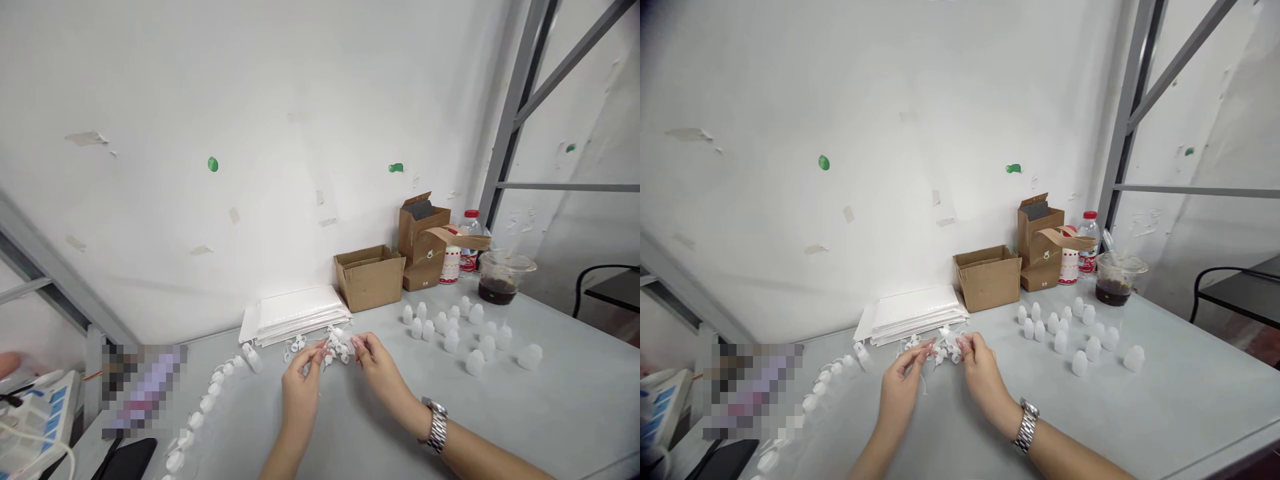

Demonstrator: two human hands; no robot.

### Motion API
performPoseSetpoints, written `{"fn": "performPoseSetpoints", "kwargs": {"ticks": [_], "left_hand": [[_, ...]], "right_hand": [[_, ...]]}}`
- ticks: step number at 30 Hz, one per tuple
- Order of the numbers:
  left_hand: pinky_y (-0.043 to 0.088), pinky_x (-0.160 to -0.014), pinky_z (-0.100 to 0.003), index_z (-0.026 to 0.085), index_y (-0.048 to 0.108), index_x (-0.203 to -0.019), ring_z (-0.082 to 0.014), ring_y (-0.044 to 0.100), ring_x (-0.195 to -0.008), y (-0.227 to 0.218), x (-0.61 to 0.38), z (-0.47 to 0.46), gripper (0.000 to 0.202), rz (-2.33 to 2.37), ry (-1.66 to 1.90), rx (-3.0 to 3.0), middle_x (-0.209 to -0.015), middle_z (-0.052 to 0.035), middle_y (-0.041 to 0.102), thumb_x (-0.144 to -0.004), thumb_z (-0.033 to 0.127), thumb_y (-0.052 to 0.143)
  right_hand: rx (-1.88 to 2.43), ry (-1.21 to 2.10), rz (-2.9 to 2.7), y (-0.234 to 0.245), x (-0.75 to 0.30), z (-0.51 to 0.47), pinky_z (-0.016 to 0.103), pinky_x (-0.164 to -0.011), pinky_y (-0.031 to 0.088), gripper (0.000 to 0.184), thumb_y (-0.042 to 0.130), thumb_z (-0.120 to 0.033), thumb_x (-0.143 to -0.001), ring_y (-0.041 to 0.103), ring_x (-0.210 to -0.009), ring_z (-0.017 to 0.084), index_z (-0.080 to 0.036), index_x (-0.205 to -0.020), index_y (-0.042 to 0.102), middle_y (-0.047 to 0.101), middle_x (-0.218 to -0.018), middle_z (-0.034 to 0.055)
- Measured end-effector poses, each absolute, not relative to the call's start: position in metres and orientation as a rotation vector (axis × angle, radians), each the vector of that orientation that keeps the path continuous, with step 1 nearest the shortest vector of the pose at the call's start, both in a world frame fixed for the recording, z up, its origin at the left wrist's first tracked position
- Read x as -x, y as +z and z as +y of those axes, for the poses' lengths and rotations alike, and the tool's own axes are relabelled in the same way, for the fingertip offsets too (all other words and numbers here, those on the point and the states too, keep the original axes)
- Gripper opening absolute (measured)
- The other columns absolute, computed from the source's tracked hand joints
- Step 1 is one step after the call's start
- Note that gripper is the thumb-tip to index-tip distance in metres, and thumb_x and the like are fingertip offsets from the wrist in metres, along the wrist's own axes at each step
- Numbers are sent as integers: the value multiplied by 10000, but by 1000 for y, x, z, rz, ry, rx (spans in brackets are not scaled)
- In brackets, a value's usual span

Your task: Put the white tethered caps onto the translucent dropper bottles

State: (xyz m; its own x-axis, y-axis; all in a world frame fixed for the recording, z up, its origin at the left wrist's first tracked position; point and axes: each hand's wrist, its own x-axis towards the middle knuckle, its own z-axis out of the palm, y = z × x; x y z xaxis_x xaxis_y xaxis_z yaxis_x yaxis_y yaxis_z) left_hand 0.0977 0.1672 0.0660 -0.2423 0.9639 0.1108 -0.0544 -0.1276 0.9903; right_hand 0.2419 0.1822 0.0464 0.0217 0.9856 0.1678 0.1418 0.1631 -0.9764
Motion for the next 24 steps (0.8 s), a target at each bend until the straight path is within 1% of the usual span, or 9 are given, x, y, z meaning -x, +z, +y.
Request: {"fn": "performPoseSetpoints", "kwargs": {"ticks": [2,4,6,9,12,17,24], "left_hand": [[404,-904,-364,171,702,-746,-246,623,-919,64,-95,171,200,1213,1500,-996,-879,-89,716,-641,340,681],[429,-884,-353,160,691,-804,-222,643,-884,63,-90,176,219,1111,1526,-806,-870,-91,720,-652,317,684],[449,-865,-309,158,681,-840,-191,645,-898,64,-85,180,184,1017,1552,-607,-925,-93,712,-677,244,673],[473,-807,-235,155,676,-841,-158,632,-939,68,-80,183,136,939,1541,-437,-1012,-89,689,-719,132,621],[483,-774,-218,163,671,-867,-148,635,-930,70,-78,184,176,897,1514,-413,-1011,-78,691,-729,88,592],[471,-811,-250,156,661,-941,-163,648,-890,67,-79,182,248,867,1451,-561,-897,-82,718,-694,152,642],[472,-789,-255,131,675,-871,-164,656,-840,65,-82,182,275,876,1440,-612,-843,-81,725,-610,204,716]], "right_hand": [[1163,991,-1409,49,-242,180,290,-616,336,303,399,-506,-829,444,-632,177,-225,-751,484,516,-667,2],[1159,963,-1475,51,-241,176,296,-650,337,288,384,-481,-847,448,-673,184,-223,-774,490,514,-683,6],[1172,930,-1548,51,-240,171,306,-689,334,271,381,-455,-859,449,-724,195,-222,-789,500,520,-699,15],[1185,918,-1648,51,-238,166,320,-722,331,246,395,-429,-862,446,-774,211,-219,-819,518,535,-717,28],[1188,921,-1696,51,-237,164,328,-734,335,240,393,-415,-867,448,-792,217,-218,-846,528,545,-725,35],[1183,892,-1689,51,-238,164,331,-744,345,228,396,-404,-868,451,-812,221,-218,-864,529,553,-728,39],[1222,857,-1713,52,-238,164,326,-753,364,214,379,-366,-880,454,-829,213,-206,-882,523,558,-744,32]]}}
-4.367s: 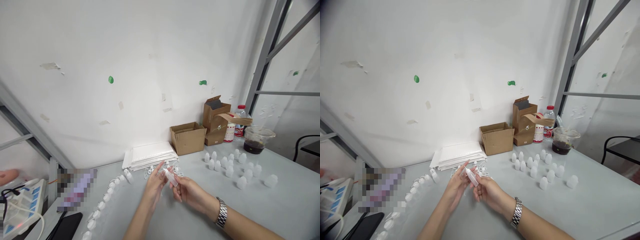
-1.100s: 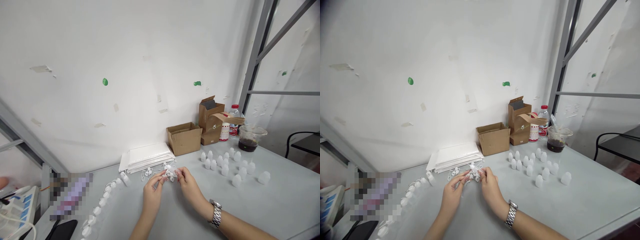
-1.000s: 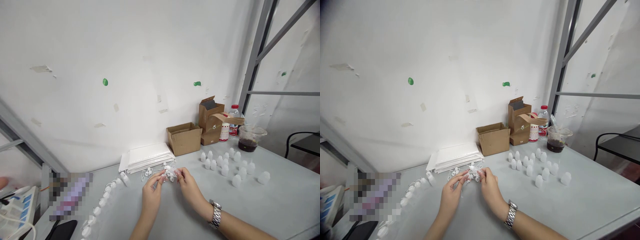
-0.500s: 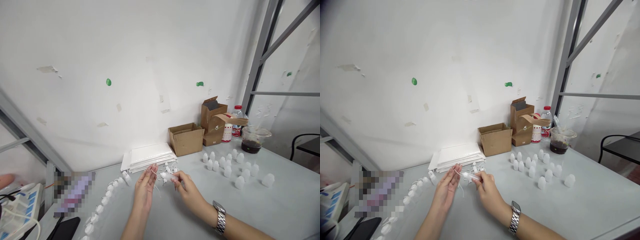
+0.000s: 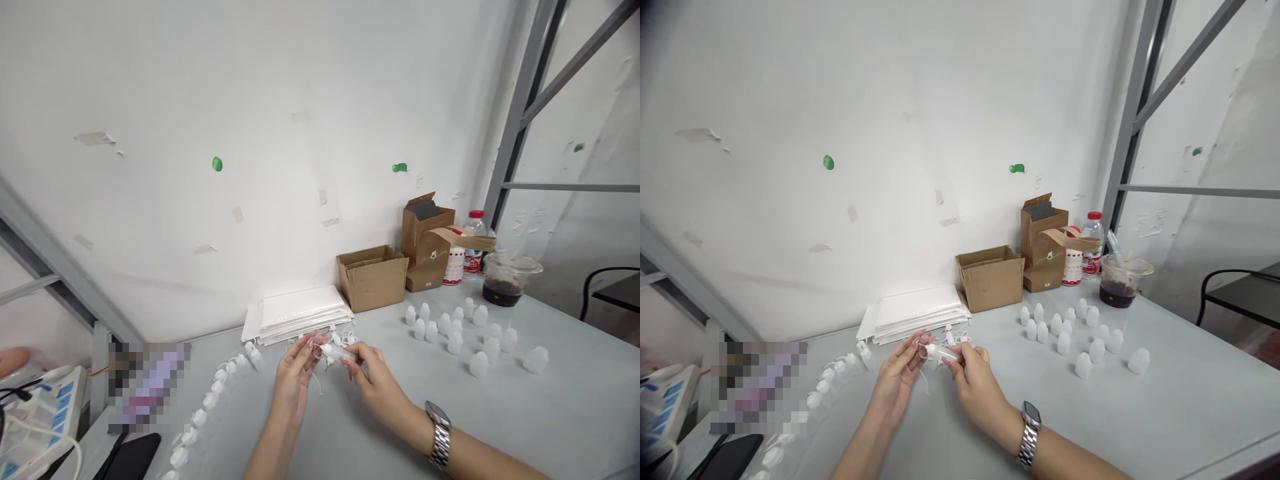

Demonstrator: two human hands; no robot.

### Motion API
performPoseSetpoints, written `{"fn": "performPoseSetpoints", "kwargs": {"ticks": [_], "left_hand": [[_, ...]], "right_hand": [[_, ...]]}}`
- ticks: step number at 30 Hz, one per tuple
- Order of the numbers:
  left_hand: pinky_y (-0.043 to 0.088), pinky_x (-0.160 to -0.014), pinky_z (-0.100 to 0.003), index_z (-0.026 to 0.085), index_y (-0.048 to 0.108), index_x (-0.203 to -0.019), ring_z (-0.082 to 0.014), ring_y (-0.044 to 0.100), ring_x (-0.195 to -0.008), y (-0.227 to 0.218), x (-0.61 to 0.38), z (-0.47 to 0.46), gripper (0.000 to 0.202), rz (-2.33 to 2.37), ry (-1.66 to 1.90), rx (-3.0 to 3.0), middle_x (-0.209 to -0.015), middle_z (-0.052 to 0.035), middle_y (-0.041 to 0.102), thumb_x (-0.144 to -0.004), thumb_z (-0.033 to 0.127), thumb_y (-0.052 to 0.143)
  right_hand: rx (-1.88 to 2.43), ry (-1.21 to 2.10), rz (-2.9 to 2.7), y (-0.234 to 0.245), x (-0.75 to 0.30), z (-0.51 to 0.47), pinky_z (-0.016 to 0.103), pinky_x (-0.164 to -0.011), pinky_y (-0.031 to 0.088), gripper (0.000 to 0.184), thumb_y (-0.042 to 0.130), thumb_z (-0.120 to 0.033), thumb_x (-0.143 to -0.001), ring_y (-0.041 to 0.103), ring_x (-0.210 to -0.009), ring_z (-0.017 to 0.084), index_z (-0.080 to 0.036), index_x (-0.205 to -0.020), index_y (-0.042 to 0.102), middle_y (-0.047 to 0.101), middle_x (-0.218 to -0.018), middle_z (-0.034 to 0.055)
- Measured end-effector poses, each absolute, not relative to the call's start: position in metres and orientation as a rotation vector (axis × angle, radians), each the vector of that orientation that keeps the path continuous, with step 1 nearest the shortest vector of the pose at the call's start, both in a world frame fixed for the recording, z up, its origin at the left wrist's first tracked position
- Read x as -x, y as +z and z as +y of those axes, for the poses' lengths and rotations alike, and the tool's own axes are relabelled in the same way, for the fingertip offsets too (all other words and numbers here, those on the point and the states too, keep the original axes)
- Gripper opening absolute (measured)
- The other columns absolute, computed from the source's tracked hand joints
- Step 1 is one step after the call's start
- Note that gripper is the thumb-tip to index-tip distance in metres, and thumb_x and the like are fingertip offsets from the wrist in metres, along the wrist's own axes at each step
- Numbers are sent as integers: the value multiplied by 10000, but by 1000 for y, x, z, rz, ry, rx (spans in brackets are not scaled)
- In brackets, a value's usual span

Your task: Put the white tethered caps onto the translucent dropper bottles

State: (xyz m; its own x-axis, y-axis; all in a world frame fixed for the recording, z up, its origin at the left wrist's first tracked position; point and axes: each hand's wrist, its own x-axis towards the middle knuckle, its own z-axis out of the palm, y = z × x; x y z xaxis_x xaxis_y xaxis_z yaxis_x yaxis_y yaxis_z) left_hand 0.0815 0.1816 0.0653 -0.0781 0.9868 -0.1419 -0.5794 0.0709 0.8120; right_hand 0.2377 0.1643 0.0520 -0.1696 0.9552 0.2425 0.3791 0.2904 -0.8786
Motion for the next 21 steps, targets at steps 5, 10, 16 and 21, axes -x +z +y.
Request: {"fn": "performPoseSetpoints", "kwargs": {"ticks": [5,10,16,21], "left_hand": [[468,-797,-272,130,675,-835,-174,659,-831,66,-82,181,272,896,1430,-620,-838,-87,726,-584,214,734],[432,-889,-349,123,665,-880,-218,645,-903,65,-80,181,328,988,1440,-753,-857,-105,724,-595,276,721],[397,-942,-397,126,586,-1112,-248,632,-944,67,-77,179,550,1166,1373,-955,-854,-96,725,-625,358,692],[341,-994,-405,160,466,-1249,-238,601,-1008,67,-76,180,683,1203,1299,-1070,-868,-64,726,-641,388,677]], "right_hand": [[1249,808,-1752,53,-237,163,325,-763,375,216,363,-349,-888,464,-832,207,-203,-889,522,562,-749,29],[1268,731,-1787,54,-240,164,322,-757,393,175,407,-308,-867,484,-833,207,-194,-885,538,578,-800,48],[1287,663,-1856,54,-242,166,338,-764,395,163,431,-272,-851,497,-836,218,-188,-904,561,589,-770,54],[1290,679,-1854,48,-242,168,331,-755,402,154,408,-254,-860,492,-847,217,-187,-896,541,588,-800,61]]}}
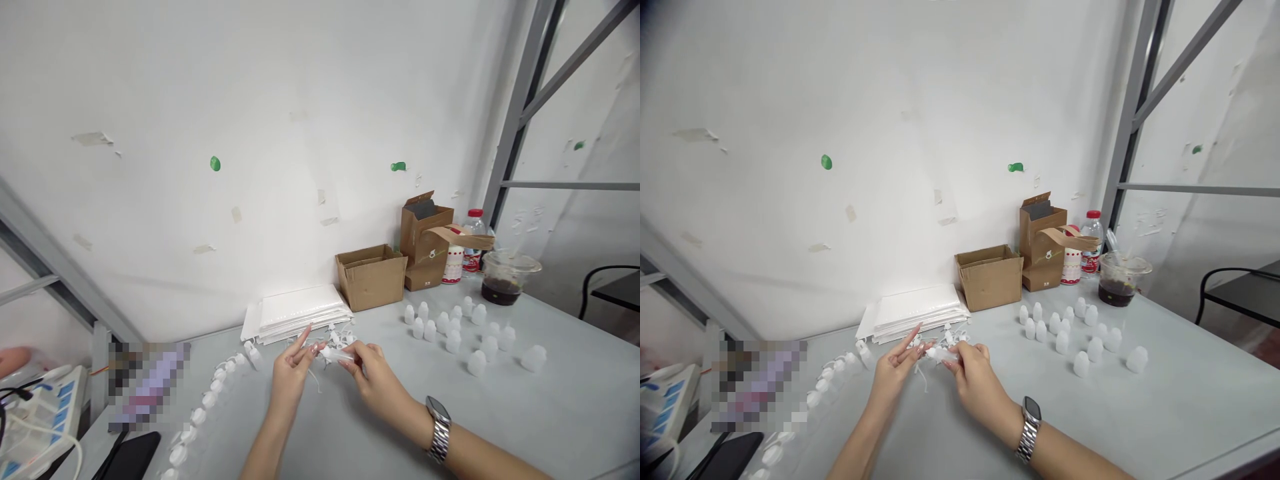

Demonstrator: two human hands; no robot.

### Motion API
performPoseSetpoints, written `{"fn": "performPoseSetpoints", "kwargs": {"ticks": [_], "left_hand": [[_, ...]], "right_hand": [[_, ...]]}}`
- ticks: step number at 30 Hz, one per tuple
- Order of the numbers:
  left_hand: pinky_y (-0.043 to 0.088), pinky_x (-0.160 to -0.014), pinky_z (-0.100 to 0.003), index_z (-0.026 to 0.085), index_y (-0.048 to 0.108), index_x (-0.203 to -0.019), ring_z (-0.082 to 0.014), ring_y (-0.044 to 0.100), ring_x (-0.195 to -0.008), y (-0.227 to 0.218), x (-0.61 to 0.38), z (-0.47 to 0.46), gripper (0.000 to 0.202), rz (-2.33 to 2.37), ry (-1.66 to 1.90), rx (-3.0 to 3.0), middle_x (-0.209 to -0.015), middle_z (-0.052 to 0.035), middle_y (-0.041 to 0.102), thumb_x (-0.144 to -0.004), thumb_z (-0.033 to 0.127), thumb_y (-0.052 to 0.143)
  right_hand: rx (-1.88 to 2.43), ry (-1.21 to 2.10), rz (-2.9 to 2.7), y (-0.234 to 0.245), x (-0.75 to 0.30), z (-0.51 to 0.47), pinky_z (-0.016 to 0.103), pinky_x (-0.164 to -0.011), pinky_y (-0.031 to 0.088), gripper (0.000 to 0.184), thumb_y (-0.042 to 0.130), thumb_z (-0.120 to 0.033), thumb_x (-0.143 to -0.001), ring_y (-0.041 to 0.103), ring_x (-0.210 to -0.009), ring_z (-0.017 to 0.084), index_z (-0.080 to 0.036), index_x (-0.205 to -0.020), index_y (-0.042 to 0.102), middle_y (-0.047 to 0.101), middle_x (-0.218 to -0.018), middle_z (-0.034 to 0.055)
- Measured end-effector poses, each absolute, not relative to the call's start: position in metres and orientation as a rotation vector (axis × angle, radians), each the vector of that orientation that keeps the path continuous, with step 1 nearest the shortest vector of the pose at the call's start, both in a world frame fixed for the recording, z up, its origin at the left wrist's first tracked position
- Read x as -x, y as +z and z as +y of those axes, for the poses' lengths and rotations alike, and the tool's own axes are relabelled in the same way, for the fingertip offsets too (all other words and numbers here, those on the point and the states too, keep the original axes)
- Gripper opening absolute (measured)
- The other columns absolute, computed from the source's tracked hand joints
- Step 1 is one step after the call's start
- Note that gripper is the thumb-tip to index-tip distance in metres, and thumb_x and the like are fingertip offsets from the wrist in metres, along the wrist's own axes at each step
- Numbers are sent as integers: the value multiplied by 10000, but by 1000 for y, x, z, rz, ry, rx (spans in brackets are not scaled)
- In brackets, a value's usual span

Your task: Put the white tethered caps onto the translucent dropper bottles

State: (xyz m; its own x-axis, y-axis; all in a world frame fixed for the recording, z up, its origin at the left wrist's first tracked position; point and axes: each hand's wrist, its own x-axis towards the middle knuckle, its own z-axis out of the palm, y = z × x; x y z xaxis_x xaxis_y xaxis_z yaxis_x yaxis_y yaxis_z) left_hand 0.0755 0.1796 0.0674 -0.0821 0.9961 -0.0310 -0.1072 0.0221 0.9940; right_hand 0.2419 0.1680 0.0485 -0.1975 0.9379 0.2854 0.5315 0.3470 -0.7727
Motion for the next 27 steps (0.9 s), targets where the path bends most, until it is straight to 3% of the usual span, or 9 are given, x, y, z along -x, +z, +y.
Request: {"fn": "performPoseSetpoints", "kwargs": {"ticks": [8,13,20,24,27], "left_hand": [[376,-969,-410,174,586,-1129,-248,607,-998,66,-79,182,590,1146,1303,-1111,-905,-73,716,-601,420,687],[383,-967,-404,173,552,-1170,-238,598,-1017,65,-83,180,565,1109,1298,-1208,-927,-74,714,-669,422,627],[319,-1028,-369,242,551,-1170,-211,426,-1214,75,-92,142,407,1451,1568,-1471,-1277,-56,529,-780,355,528],[404,-966,-357,235,603,-1105,-221,497,-1143,68,-82,87,352,1530,1583,-1429,-1216,-67,574,-792,358,500],[410,-957,-363,250,664,-999,-247,523,-1106,48,-47,38,298,1718,1772,-1418,-1156,-71,611,-777,373,506]], "right_hand": [[1291,751,-1897,49,-244,171,318,-745,414,149,384,-274,-868,491,-836,207,-188,-852,505,586,-828,62],[1220,673,-2058,46,-237,162,333,-759,412,175,457,-292,-840,503,-802,201,-197,-971,523,580,-766,33],[1178,457,-1982,49,-221,169,332,-778,390,132,533,-310,-816,502,-845,199,-197,-864,580,546,-867,55],[1147,592,-2127,54,-188,161,286,-695,369,174,491,-272,-842,487,-671,148,-179,-711,557,554,-706,7],[945,690,-2337,48,-152,136,275,-738,343,201,509,-291,-839,497,-670,127,-173,-682,552,577,-693,-6]]}}
